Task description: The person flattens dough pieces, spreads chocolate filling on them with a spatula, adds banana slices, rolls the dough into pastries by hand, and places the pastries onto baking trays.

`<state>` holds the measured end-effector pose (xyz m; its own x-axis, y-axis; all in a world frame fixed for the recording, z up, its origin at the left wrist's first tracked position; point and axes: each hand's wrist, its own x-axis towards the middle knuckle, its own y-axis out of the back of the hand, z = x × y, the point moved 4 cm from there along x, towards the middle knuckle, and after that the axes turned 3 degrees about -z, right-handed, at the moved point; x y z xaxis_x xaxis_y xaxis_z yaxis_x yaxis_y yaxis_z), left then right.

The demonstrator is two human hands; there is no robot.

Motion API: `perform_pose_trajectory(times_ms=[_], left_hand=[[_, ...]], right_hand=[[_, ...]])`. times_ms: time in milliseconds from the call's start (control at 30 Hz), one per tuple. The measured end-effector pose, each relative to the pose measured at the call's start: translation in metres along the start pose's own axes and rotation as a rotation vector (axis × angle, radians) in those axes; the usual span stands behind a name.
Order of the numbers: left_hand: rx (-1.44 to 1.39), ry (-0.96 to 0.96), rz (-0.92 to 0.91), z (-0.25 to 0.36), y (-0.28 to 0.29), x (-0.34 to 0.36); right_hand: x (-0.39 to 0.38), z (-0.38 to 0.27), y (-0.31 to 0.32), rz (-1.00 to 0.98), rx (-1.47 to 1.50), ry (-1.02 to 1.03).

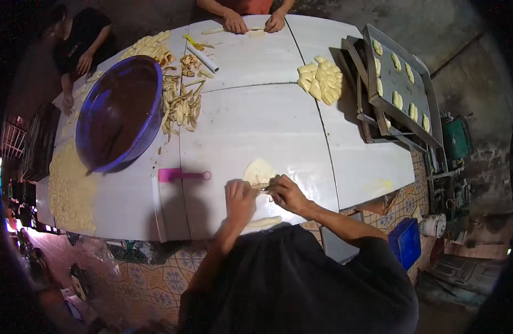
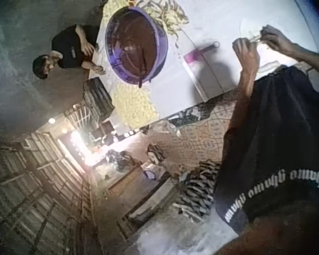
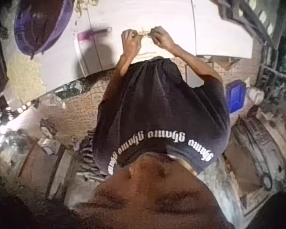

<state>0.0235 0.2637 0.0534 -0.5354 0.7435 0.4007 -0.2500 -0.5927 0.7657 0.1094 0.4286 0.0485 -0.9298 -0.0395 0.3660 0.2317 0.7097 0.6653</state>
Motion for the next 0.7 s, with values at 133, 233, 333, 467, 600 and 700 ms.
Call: perform_pose_trajectory(times_ms=[133,233,333,467,600,700], left_hand=[[0.009,0.281,0.218,-0.009,-0.001,0.021],[0.103,0.232,0.035,-0.01,-0.003,0.019],[0.112,0.149,0.055,0.015,0.015,0.03],[0.084,0.052,-0.021,-0.021,-0.014,0.01],[0.279,0.153,0.123,-0.009,-0.01,0.016],[0.204,0.245,-0.103,-0.002,-0.015,0.009]], right_hand=[[0.03,0.012,0.008,0.091,0.096,-0.293],[0.032,0.021,0.004,-0.039,0.028,-0.247],[0.025,0.011,0.013,-0.021,-0.077,-0.049],[0.028,0.026,-0.006,-0.118,0.003,-0.162],[0.024,0.032,0.006,0.086,-0.136,-0.175],[0.015,0.014,0.007,-0.044,-0.173,-0.273]])
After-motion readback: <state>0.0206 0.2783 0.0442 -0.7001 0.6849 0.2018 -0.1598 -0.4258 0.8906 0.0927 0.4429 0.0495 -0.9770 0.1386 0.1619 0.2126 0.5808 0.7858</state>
